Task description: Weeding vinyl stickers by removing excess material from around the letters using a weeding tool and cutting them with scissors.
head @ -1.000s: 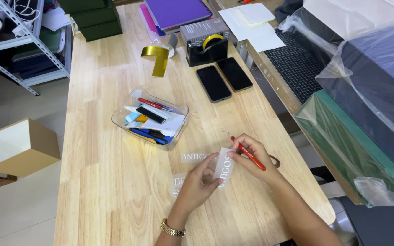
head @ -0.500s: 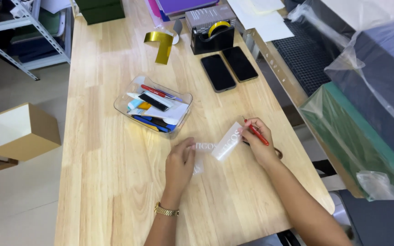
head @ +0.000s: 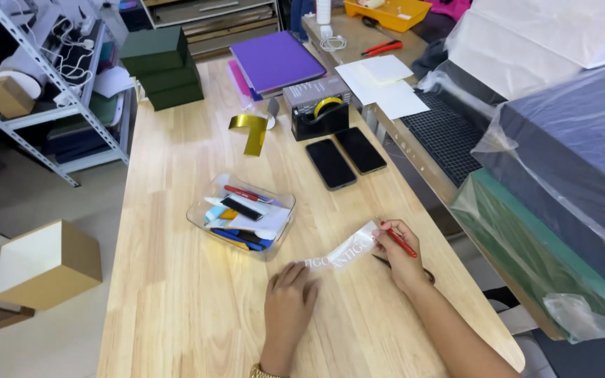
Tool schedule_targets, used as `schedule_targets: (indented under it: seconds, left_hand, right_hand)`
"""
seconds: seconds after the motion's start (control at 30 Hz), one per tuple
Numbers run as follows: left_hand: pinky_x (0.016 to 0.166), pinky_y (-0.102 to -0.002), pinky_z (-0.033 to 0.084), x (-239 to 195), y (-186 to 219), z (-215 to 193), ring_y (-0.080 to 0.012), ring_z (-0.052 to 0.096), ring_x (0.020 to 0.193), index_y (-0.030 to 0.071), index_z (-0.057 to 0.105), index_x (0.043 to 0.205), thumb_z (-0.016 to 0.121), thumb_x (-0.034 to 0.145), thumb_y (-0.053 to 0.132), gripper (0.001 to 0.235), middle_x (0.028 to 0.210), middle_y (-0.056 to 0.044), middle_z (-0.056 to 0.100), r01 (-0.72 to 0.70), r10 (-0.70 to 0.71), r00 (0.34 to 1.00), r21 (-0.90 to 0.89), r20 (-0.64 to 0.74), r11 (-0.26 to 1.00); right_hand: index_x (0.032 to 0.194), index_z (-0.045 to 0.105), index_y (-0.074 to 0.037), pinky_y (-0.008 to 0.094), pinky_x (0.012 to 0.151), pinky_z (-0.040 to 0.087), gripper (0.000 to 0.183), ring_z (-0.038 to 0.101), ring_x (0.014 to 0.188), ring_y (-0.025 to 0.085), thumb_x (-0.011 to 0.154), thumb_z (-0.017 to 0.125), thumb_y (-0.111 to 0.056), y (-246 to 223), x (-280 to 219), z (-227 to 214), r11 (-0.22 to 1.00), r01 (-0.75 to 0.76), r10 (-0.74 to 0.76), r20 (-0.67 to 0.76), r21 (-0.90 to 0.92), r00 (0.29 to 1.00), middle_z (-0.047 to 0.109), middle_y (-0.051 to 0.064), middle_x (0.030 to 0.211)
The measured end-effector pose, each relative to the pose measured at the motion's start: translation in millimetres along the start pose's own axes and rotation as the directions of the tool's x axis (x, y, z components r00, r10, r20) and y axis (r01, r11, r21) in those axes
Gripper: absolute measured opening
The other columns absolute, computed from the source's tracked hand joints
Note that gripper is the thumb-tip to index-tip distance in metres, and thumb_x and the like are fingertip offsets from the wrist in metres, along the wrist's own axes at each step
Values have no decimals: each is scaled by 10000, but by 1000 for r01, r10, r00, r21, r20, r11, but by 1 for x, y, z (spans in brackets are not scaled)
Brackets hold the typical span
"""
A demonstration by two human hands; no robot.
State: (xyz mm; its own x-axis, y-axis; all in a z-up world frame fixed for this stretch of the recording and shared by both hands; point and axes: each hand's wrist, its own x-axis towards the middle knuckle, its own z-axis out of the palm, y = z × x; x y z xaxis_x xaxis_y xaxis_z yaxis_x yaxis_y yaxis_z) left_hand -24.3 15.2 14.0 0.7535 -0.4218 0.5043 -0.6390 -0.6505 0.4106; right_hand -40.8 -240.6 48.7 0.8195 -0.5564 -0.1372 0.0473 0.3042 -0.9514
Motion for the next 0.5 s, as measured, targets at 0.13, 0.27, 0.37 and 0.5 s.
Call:
schedule_targets:
  seconds: [0.13, 0.27, 0.37, 0.5]
  left_hand:
    - [1094, -489, 380, -5, 1, 7, -267, 541, 1320, 37, 661, 1273, 630, 966, 388, 468, 1336, -98, 668, 39, -43, 998, 73, 53, 997]
    - [1076, -494, 367, -1, -3, 8, -290, 520, 1306, 97, 676, 1280, 639, 934, 495, 528, 1362, -29, 656, -9, 9, 1000, 138, 5, 990]
    - [1010, -457, 406, 0, -7, 0, -270, 547, 1250, 136, 671, 1275, 670, 904, 425, 470, 1311, -20, 665, 17, -14, 1000, 122, -25, 992]
    - [941, -424, 470, 2, -24, -9, -287, 612, 1130, 168, 696, 1232, 685, 887, 341, 386, 1237, -47, 704, 153, -142, 981, 82, -132, 985]
  right_hand:
    - [857, 582, -144, 273, 674, 495, 174, 563, 795, 142, 933, 701, -42, -13, -6, 11, 998, -11, 4, -100, -66, 995, 621, 41, 864]
    - [881, 580, -109, 271, 614, 482, 165, 566, 703, 152, 918, 693, 6, -2, 9, 24, 983, 113, -114, 1, -144, 993, 609, 59, 775]
    - [890, 582, -89, 276, 643, 546, 169, 608, 697, 151, 901, 711, 20, 11, 17, 29, 967, 182, -171, 79, -177, 982, 588, 42, 782]
    - [873, 610, -145, 249, 817, 526, 205, 652, 759, 131, 867, 812, -110, 7, 18, 23, 838, 226, -169, 157, -497, 973, 672, 7, 859]
